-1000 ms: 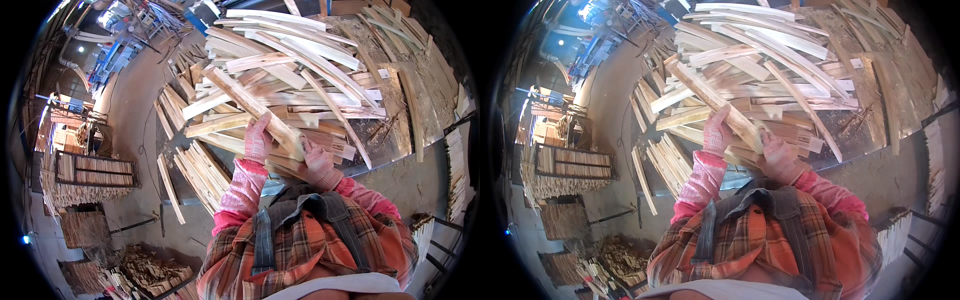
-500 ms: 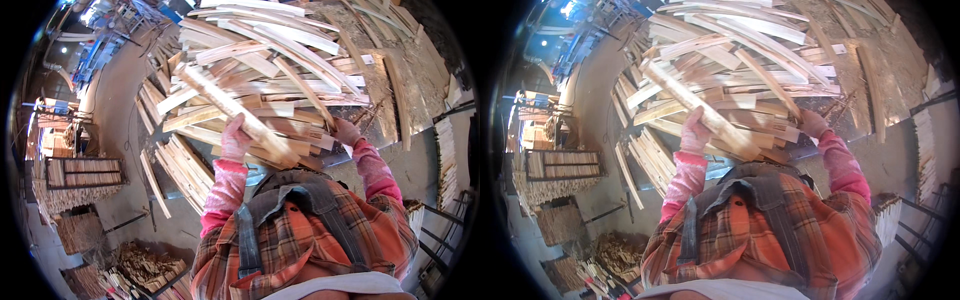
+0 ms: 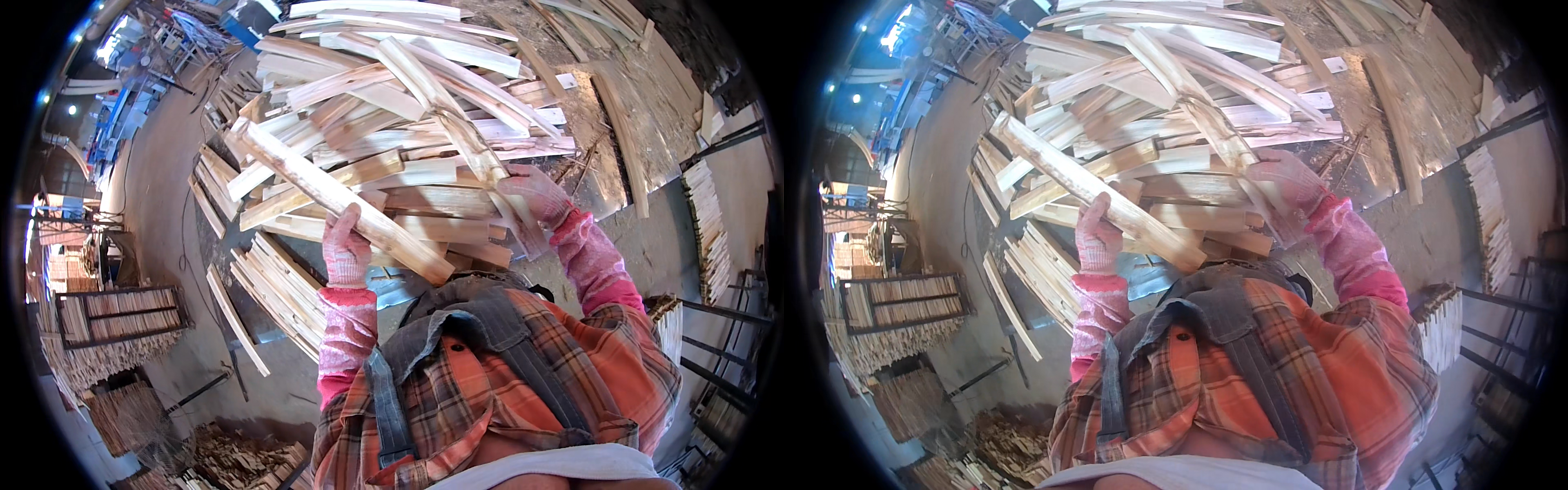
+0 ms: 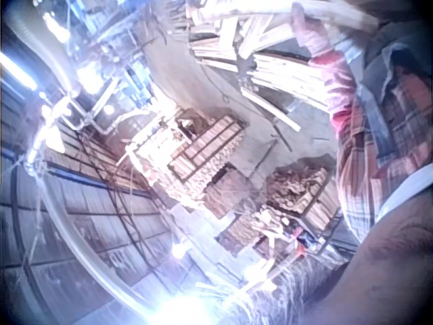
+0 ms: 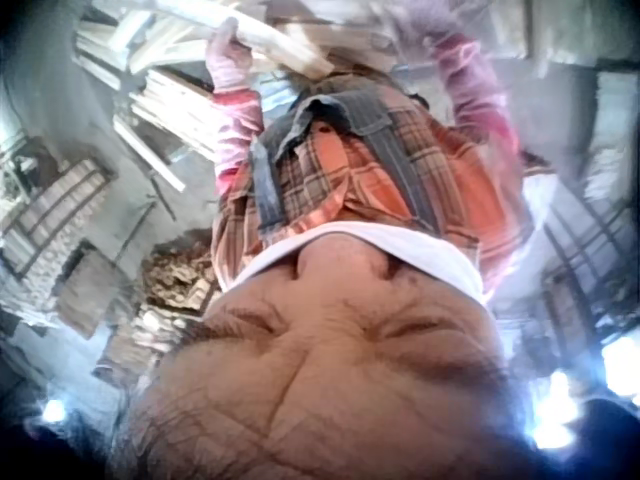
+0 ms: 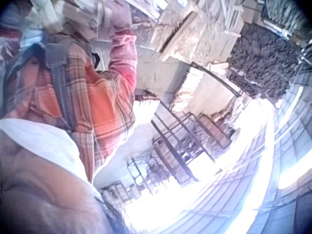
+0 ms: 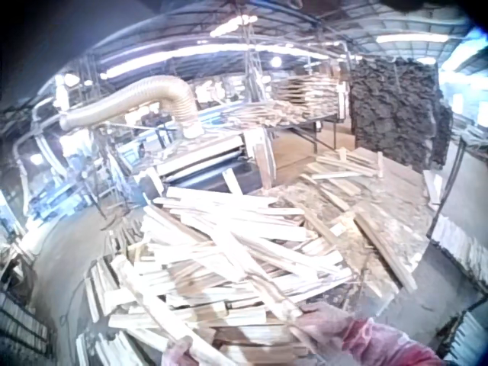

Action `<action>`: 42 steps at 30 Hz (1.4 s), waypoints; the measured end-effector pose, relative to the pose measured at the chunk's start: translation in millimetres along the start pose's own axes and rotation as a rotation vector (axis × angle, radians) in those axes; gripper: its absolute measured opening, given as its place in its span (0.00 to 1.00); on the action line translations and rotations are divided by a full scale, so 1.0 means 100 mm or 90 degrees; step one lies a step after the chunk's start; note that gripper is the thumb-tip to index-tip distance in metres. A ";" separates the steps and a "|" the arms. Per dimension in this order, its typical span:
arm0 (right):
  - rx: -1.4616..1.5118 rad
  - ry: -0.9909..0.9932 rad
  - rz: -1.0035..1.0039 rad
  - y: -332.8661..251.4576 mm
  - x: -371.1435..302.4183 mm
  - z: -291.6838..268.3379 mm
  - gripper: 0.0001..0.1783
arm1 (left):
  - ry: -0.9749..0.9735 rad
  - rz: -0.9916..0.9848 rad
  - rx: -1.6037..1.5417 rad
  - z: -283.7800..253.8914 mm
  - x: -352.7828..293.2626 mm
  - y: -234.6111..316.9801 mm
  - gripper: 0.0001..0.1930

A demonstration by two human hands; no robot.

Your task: The person sorts and stacks light-colored wooden planks on a metal table in a workshop. They pick up planks from a pile, align them, and place them into a neat stack, occasionally moving the stack to a nearby rack.

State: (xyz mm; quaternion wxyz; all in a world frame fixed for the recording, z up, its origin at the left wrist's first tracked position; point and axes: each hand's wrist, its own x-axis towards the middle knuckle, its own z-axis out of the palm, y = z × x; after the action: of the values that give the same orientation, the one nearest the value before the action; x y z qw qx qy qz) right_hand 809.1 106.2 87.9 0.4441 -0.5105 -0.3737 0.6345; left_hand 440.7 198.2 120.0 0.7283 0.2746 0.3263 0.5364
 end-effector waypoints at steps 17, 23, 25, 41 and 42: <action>-0.102 -0.175 -0.038 0.27 0.81 3.07 0.27 | 0.044 0.118 -0.126 -1.64 -0.80 0.72 0.16; -0.532 -0.271 -0.086 0.40 0.71 3.86 0.34 | 0.148 0.162 -0.230 -1.83 -1.11 0.78 0.18; -1.000 -0.400 -0.051 0.15 0.43 4.47 0.33 | 0.205 0.126 -0.060 -2.00 -1.36 0.75 0.30; -1.088 0.149 -0.111 -0.12 1.27 3.39 0.33 | 0.654 -0.039 0.599 -5.05 -1.94 1.73 0.16; -1.107 0.168 -0.134 -0.18 1.30 3.03 0.34 | 0.647 -0.082 0.724 -4.78 -1.66 1.59 0.16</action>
State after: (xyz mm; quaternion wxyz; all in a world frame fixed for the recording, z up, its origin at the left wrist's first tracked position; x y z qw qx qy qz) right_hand 504.2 228.5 124.0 -0.0057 -0.6995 -0.7144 0.0173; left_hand -58.5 106.1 -34.9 0.2649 0.3073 0.8624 0.3027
